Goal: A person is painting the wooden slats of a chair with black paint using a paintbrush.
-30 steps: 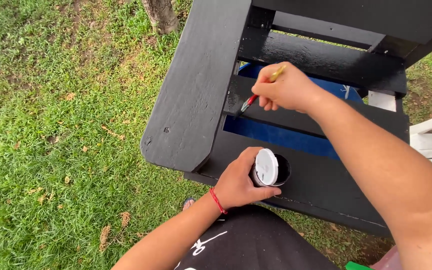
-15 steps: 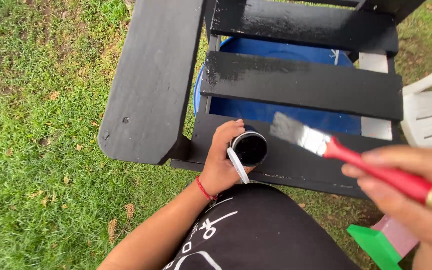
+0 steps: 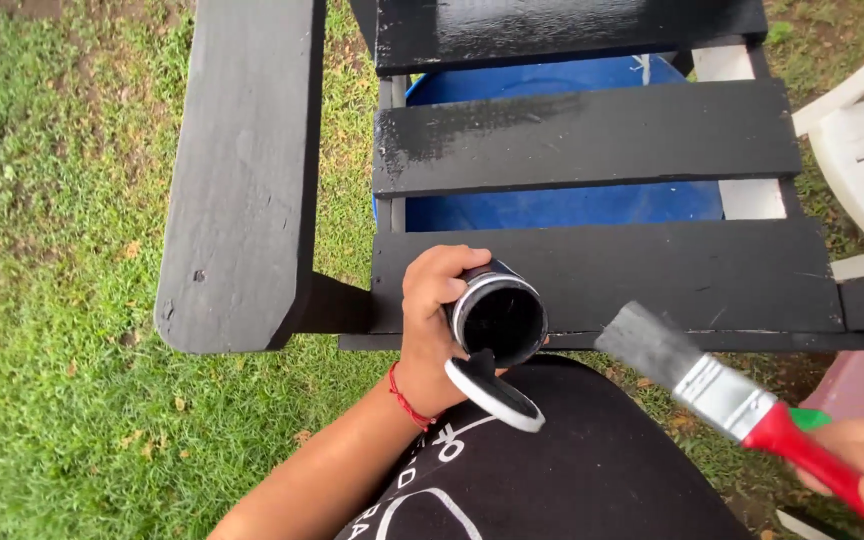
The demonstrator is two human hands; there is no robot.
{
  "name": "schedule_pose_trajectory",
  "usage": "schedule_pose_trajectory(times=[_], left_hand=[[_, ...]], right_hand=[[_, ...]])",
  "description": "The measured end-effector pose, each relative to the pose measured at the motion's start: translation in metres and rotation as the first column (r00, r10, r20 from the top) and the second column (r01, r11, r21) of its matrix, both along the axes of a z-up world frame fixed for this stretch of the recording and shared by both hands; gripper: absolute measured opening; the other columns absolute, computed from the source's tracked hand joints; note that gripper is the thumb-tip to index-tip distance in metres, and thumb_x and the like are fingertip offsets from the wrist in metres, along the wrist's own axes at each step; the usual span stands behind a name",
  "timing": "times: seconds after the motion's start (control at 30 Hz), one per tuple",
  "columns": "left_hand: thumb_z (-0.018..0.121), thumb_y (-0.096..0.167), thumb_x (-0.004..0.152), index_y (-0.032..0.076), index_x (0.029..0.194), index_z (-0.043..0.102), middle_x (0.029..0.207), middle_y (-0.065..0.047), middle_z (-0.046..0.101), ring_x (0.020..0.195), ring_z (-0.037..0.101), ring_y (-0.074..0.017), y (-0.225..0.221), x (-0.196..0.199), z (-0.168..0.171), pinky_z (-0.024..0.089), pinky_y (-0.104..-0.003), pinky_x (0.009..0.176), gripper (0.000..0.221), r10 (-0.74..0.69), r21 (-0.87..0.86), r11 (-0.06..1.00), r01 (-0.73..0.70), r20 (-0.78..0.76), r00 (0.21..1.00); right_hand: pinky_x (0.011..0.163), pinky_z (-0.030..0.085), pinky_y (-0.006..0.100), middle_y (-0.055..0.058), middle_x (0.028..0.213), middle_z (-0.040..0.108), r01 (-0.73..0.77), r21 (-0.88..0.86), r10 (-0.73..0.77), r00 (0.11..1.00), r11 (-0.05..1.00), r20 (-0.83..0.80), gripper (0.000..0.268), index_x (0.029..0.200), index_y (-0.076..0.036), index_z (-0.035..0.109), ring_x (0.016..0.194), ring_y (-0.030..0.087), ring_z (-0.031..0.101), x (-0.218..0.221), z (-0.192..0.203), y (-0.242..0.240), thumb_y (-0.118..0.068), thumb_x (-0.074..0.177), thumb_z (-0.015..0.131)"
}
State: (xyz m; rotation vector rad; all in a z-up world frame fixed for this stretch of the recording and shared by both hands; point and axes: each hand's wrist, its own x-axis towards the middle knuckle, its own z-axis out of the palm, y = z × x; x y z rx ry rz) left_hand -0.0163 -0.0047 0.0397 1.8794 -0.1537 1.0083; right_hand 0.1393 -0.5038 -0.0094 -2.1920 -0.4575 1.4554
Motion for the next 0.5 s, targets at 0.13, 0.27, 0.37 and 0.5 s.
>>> schedule_pose_trajectory(times=[0.13,0.27,0.37,0.5], left_hand=[[0.062,0.049,0.097,0.024,0.128,0.034,0.136,-0.011,0.05,0.133,0.047,-0.0352,0.0,0.002,0.006,0.04,-0.054,0.117,0.049,-0.086,0.047,0.995,0.083,0.056,0.995],[0.055,0.046,0.102,0.019,0.125,0.031,0.135,-0.017,0.048,0.138,0.043,-0.04,-0.003,0.004,0.021,0.038,-0.06,0.119,0.043,-0.157,0.098,0.983,0.152,0.038,0.987],[0.057,0.049,0.099,0.018,0.124,0.032,0.133,-0.017,0.048,0.137,0.045,-0.0417,-0.006,0.003,0.025,0.04,-0.06,0.117,0.047,-0.179,0.121,0.977,0.173,0.042,0.983],[0.057,0.047,0.101,0.02,0.124,0.032,0.134,-0.016,0.048,0.136,0.045,-0.0412,-0.008,0.001,0.024,0.041,-0.059,0.117,0.044,-0.233,0.133,0.965,0.227,0.037,0.972]], right_hand=[[0.103,0.057,0.03,-0.009,0.122,0.084,-0.486,0.384,0.16,0.758,0.785,0.633,0.036,0.105,-0.027,0.085,0.117,0.004,0.08,-0.064,0.09,0.087,-0.044,0.082,0.063],[0.095,0.067,0.032,-0.007,0.12,0.074,-0.715,0.389,-0.078,0.427,0.581,0.901,0.041,0.118,-0.025,0.057,0.115,0.014,0.078,-0.092,0.138,0.15,-0.043,0.082,0.065],[0.085,0.066,0.028,-0.006,0.11,0.078,-0.66,0.371,-0.077,0.429,0.653,0.9,0.034,0.113,-0.024,0.064,0.098,0.009,0.081,-0.105,0.182,0.201,-0.034,0.081,0.066],[0.07,0.063,0.034,0.002,0.089,0.075,-0.505,0.495,-0.294,0.427,0.707,0.855,0.028,0.101,-0.016,0.064,0.078,0.018,0.076,-0.13,0.202,0.258,-0.028,0.076,0.073]])
